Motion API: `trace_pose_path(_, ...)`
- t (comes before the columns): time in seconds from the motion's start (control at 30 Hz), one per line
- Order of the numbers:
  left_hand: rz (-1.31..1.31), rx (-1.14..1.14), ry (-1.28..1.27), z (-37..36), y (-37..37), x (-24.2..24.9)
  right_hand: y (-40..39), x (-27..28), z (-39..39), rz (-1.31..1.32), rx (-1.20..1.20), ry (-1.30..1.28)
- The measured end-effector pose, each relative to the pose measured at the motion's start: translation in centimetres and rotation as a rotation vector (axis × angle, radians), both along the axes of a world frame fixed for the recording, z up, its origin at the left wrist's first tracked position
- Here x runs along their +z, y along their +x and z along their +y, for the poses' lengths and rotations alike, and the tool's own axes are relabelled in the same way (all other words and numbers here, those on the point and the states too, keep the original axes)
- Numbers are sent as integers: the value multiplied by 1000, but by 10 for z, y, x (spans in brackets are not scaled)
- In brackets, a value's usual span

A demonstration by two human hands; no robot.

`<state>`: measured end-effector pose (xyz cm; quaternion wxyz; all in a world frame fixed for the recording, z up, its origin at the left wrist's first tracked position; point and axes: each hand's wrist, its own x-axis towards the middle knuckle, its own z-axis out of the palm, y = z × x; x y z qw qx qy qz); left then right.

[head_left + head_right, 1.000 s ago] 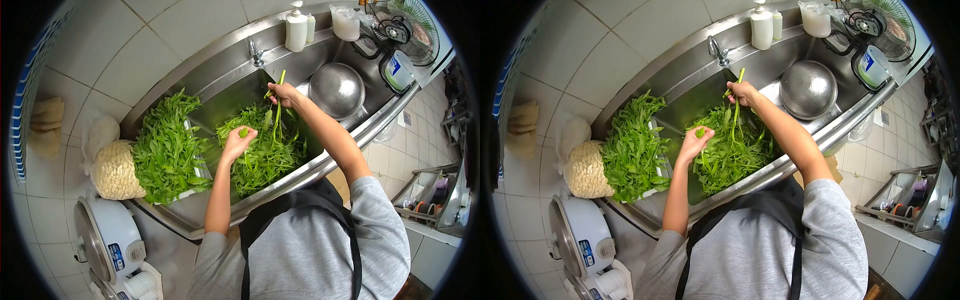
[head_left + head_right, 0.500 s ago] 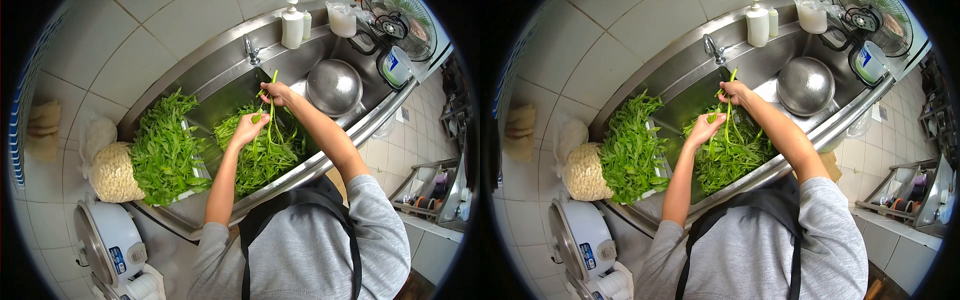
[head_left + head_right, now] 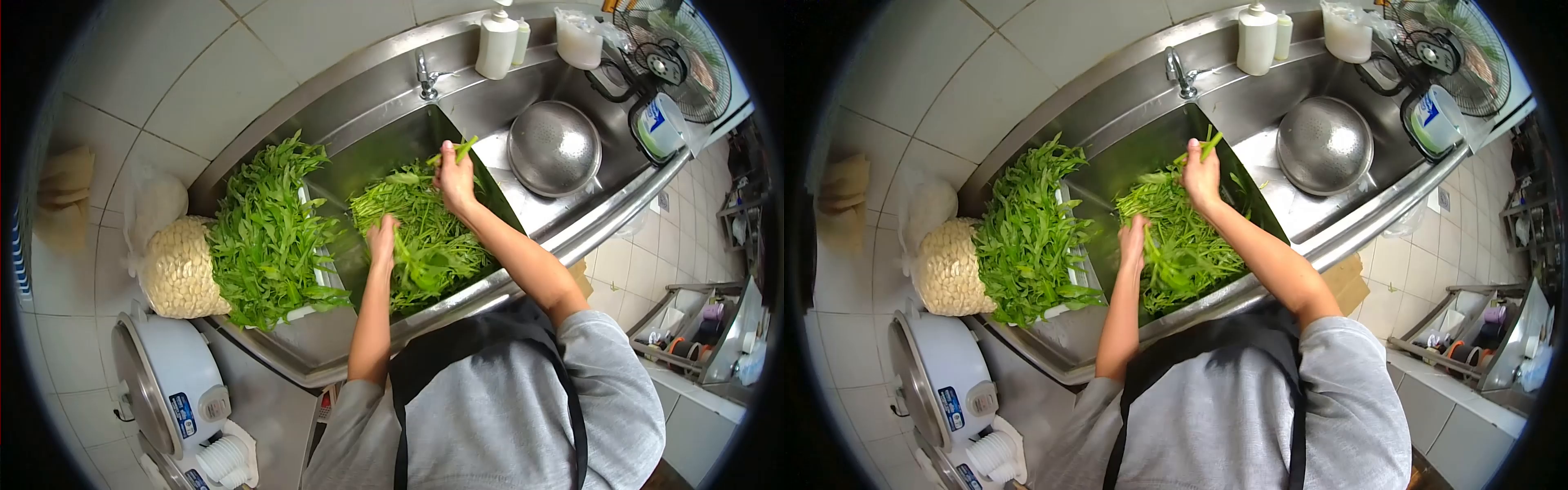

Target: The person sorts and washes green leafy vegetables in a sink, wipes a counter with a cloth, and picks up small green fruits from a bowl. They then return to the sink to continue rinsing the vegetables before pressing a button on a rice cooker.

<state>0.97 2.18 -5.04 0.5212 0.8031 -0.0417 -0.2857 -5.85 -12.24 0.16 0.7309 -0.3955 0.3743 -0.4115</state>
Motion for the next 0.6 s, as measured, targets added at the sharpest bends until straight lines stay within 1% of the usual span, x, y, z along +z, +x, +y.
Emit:
trace_pose_path(0.03,10,78,-11,16,3,-10,-9,-8,-5,8,92,-4)
trace_pose_path(0.07,22,158,-16,34,4,-20,-24,-21,-6,109,267,-37)
trace_pose_path(0.1,26,174,-15,44,7,-20,-36,-40,-9,206,445,-80)
trace_pose_path(0.17,-17,-11,-97,57,8,-17,-62,-69,3,545,899,-147)
trace_pose_path(0.2,39,-4,-192,55,10,-26,-80,-90,16,829,998,-496)
trace_pose_path(0.23,38,12,-199,49,9,-27,-86,-95,21,1101,1064,-865)
trace_pose_path(0.27,77,39,-248,41,8,-26,-72,-99,1,1098,1071,-880)
trace_pose_path(0.3,115,65,-299,34,9,-26,-48,-92,-30,1159,1136,-769)
trace_pose_path(0.33,176,-13,-290,30,18,-31,-26,-81,-59,1219,1195,-658)
trace_pose_path(0.37,166,-3,-304,16,23,-26,-10,-66,-81,1022,801,-868)
trace_pose_path(0.4,185,-53,-324,0,27,-17,13,-69,-112,776,449,-1043)
trace_pose_path(0.43,205,-100,-340,-15,31,-10,36,-59,-140,885,164,-1269)
trace_pose_path(0.47,210,-171,-313,-29,40,-8,52,-41,-169,938,145,-1329)
trace_pose_path(0.5,220,-154,-303,-43,45,-7,66,-34,-195,1047,102,-1430)
trace_pose_path(0.53,156,-176,-309,-60,48,-6,79,-43,-221,1076,136,-1457)
trace_pose_path(0.6,40,-240,-303,-89,62,-1,95,-58,-252,1151,342,-1364)
